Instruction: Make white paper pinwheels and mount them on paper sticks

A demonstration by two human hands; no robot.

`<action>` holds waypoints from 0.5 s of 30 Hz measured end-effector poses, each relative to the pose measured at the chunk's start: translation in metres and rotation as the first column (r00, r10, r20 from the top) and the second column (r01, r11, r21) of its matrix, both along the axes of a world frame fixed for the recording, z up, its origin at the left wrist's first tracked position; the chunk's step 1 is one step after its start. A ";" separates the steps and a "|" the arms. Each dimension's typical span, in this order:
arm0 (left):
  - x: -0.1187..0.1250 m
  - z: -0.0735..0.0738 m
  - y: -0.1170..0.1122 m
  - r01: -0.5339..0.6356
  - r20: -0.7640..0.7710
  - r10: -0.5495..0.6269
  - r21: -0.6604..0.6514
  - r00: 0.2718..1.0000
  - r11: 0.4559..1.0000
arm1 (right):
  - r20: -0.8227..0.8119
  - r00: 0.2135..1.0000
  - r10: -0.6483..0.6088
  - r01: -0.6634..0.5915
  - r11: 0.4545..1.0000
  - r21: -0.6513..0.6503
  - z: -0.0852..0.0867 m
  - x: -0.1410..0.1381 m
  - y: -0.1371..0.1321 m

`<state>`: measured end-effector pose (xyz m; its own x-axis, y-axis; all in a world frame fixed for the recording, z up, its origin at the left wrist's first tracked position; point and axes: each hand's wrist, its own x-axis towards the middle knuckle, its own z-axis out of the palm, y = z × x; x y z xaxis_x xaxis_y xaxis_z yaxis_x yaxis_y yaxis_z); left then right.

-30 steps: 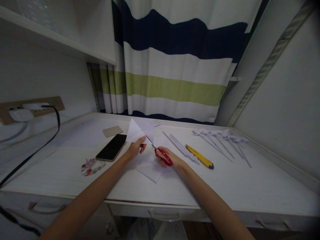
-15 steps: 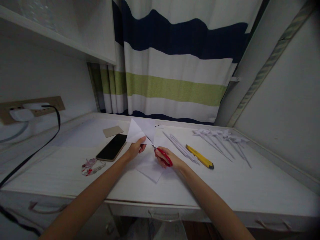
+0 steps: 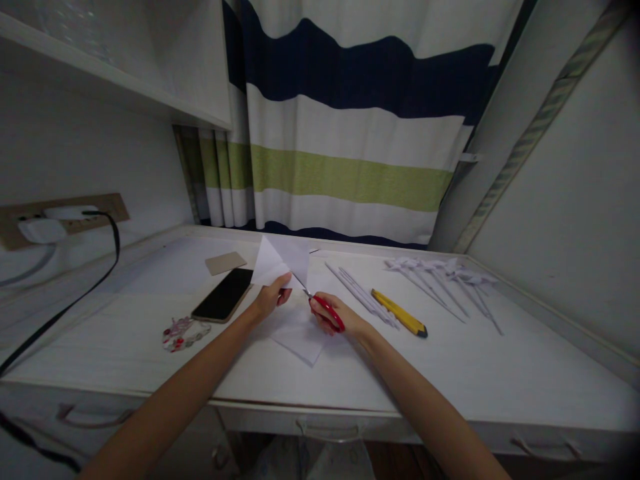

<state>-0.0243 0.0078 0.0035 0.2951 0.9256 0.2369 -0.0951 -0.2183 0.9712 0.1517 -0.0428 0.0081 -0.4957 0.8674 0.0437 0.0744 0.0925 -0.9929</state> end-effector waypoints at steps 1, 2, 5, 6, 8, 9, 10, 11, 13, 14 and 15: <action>0.000 0.000 0.000 -0.003 0.001 0.003 -0.002 1.000 1.000 | 0.003 1.000 0.000 0.000 1.000 0.001 0.000 0.000 0.000; 0.000 0.000 0.000 -0.006 0.002 0.006 -0.004 1.000 1.000 | 0.005 1.000 -0.001 0.001 1.000 0.002 0.000 0.000 0.000; 0.001 -0.001 0.000 -0.020 0.004 0.020 -0.015 1.000 1.000 | 0.009 1.000 -0.001 0.000 1.000 0.005 -0.001 0.001 0.002; 0.001 -0.001 0.001 -0.023 0.004 0.024 -0.020 1.000 1.000 | 0.010 1.000 0.000 0.000 1.000 0.006 -0.002 0.001 0.002; 0.001 -0.001 0.001 -0.026 0.004 0.026 -0.031 1.000 0.999 | 0.010 1.000 -0.001 0.001 1.000 0.007 -0.002 0.002 0.003; 0.002 -0.001 0.002 -0.025 0.003 0.026 -0.037 1.000 0.999 | 0.010 1.000 -0.001 0.001 1.000 0.007 -0.002 0.002 0.003; 0.002 -0.001 0.002 -0.024 0.003 0.024 -0.043 1.000 0.999 | 0.009 1.000 -0.001 0.001 1.000 0.007 -0.002 0.002 0.004; 0.002 -0.001 0.003 -0.023 0.002 0.023 -0.048 1.000 0.999 | 0.008 1.000 -0.001 0.001 1.000 0.006 -0.002 0.002 0.004; 0.002 0.000 0.003 -0.024 0.000 0.024 -0.060 1.000 0.998 | 0.003 1.000 0.001 -0.002 1.000 0.004 -0.002 0.003 0.004; 0.003 0.000 0.003 -0.026 -0.002 0.026 -0.065 1.000 0.998 | 0.000 1.000 0.004 -0.004 1.000 0.003 -0.002 0.003 0.004; 0.003 0.001 0.003 -0.029 -0.004 0.028 -0.070 1.000 0.997 | -0.004 1.000 0.008 -0.008 1.000 0.001 -0.002 0.003 0.004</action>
